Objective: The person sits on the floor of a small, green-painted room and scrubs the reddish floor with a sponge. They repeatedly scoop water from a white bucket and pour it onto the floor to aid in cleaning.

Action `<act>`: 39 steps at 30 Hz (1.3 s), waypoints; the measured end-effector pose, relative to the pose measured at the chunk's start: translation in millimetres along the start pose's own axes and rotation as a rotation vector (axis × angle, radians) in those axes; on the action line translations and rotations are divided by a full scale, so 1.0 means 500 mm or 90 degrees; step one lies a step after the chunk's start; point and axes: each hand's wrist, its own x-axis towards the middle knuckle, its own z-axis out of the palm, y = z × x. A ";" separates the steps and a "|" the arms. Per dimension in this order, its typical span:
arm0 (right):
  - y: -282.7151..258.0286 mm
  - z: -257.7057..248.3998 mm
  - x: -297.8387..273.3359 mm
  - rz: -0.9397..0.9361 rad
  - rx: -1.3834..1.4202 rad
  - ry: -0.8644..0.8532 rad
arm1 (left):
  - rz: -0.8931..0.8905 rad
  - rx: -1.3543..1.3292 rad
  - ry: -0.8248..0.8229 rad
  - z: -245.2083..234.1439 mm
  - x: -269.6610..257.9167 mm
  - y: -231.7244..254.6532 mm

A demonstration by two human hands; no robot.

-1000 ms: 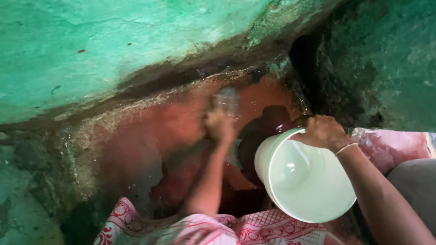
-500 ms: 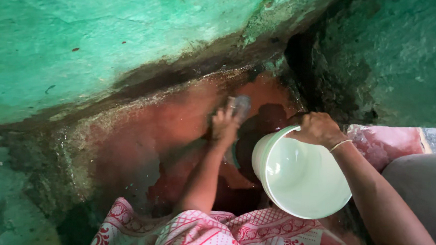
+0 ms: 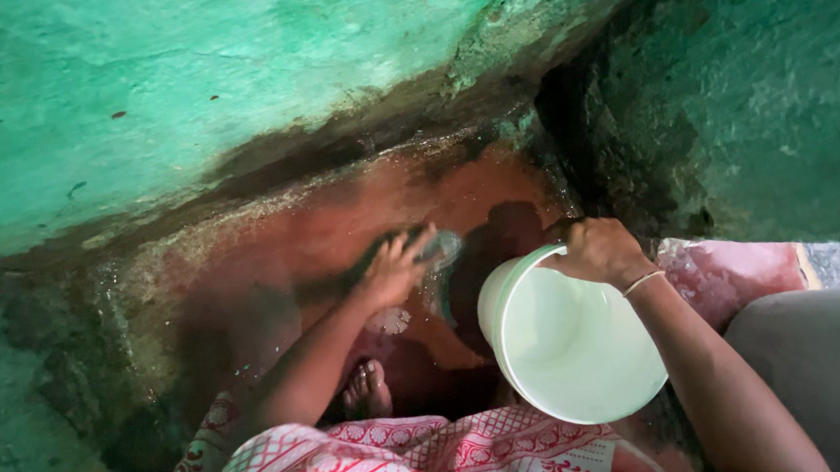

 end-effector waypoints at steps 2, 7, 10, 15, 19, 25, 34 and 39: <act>0.002 0.004 0.003 0.010 0.000 -0.011 | -0.093 -0.031 0.048 -0.029 0.079 -0.023; 0.005 0.011 0.004 -0.014 0.000 0.050 | -0.202 -0.094 0.124 -0.040 0.169 0.000; 0.007 0.011 0.001 0.008 -0.001 0.003 | -0.079 -0.038 0.062 0.015 0.095 0.050; 0.021 0.031 -0.010 -0.058 0.034 0.150 | -0.007 -0.054 -0.008 0.044 -0.031 0.071; 0.052 0.068 -0.026 -0.066 -0.021 0.195 | -0.131 -0.064 0.062 -0.016 0.042 0.008; 0.157 0.119 -0.093 -0.161 -0.026 0.388 | -0.203 -0.090 0.104 -0.006 0.155 0.049; 0.242 0.207 -0.211 -0.018 -0.008 0.372 | 0.169 0.091 -0.020 0.022 0.083 0.153; 0.232 0.211 -0.224 0.161 0.038 0.275 | -0.216 0.001 0.161 -0.077 0.164 0.003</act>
